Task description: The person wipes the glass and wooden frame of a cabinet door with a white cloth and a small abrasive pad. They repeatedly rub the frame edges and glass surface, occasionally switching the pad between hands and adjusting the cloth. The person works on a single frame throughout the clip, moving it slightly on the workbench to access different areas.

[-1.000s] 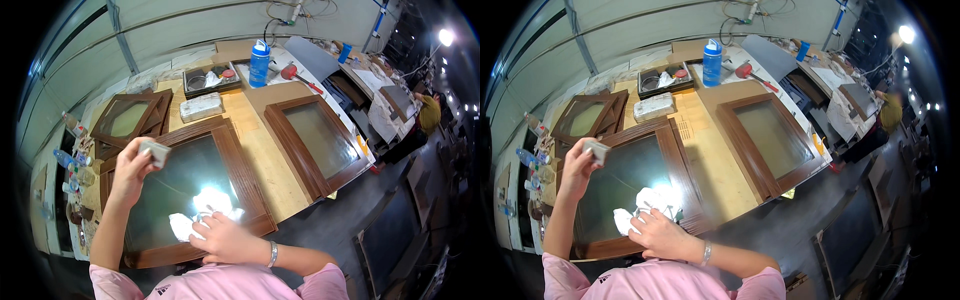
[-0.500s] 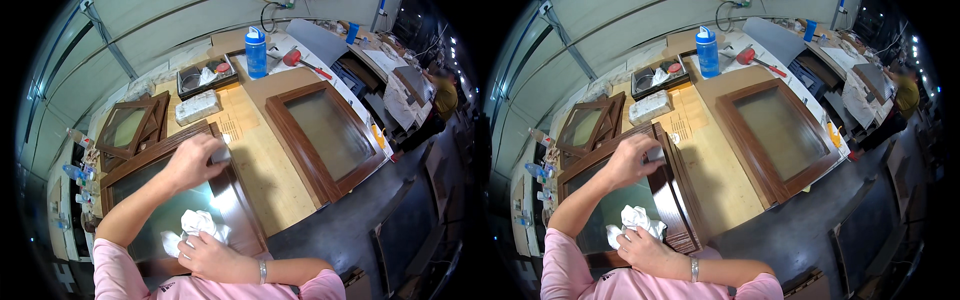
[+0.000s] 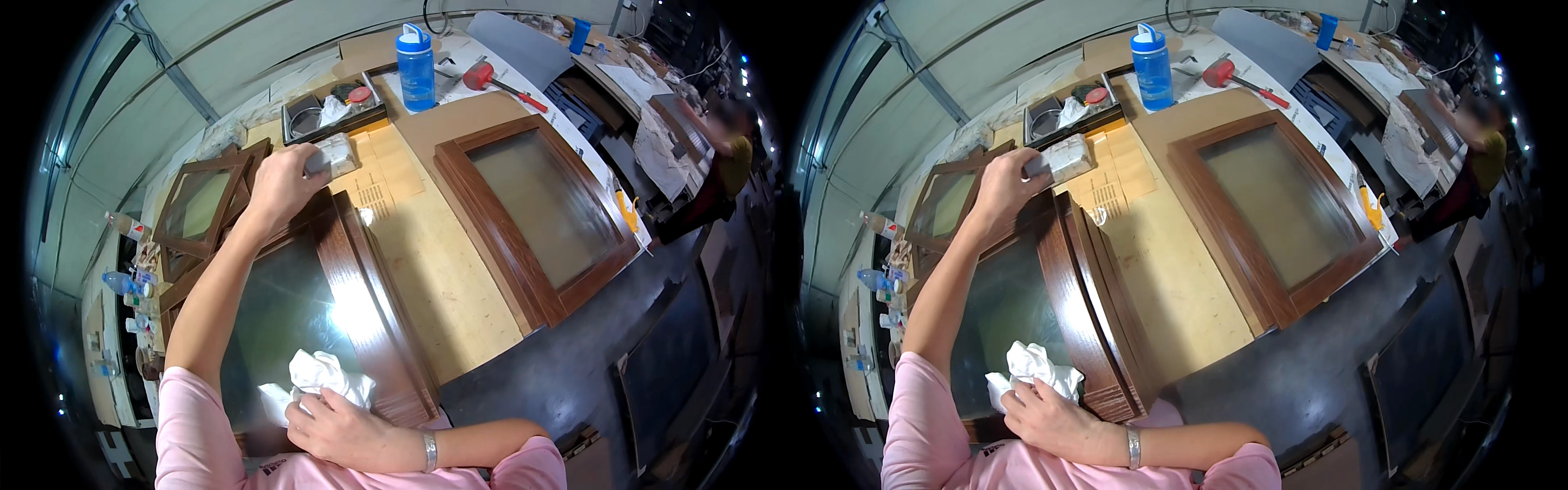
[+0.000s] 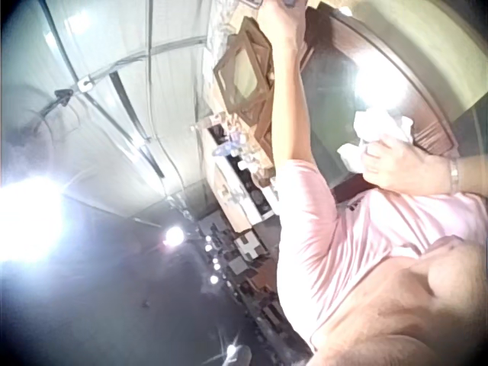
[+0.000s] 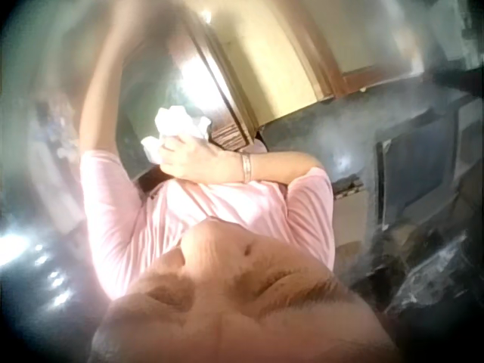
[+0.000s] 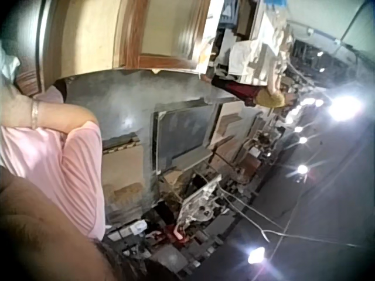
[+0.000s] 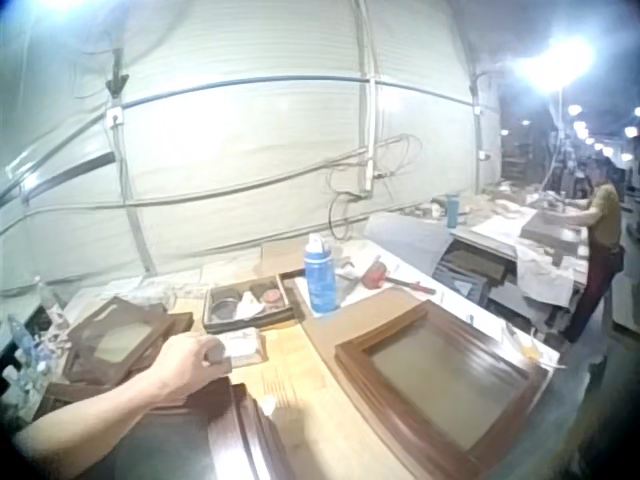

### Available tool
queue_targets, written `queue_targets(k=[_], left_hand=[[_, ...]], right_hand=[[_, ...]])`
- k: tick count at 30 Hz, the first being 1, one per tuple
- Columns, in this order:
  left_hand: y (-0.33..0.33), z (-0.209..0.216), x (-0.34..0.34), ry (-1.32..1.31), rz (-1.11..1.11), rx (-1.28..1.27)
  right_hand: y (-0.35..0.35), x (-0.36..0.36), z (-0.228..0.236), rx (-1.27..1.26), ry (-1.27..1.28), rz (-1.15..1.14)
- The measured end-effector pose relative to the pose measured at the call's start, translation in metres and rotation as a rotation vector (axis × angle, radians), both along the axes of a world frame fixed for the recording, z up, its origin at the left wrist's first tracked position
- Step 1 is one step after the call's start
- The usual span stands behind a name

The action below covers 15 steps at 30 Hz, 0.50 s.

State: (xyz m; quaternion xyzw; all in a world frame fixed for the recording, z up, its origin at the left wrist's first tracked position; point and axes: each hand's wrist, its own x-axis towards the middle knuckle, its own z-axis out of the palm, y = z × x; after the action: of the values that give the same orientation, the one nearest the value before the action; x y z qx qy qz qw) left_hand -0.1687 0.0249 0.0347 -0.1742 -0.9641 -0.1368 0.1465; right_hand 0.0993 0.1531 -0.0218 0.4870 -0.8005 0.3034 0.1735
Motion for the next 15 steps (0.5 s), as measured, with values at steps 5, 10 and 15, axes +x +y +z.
queue_targets(k=[5, 10, 15], left_hand=[[0.014, -0.001, 0.076, -0.234, -0.286, 0.147], [0.025, 0.013, 0.161, -0.661, -0.706, 0.336], [-0.063, 0.011, 0.109, -0.488, -0.213, 0.943]], right_hand=[[0.000, 0.000, 0.003, 0.012, -0.030, 0.005], [-0.002, 0.004, 0.000, 0.024, -0.007, -0.008], [0.002, -0.001, 0.002, 0.046, -0.044, 0.023]])
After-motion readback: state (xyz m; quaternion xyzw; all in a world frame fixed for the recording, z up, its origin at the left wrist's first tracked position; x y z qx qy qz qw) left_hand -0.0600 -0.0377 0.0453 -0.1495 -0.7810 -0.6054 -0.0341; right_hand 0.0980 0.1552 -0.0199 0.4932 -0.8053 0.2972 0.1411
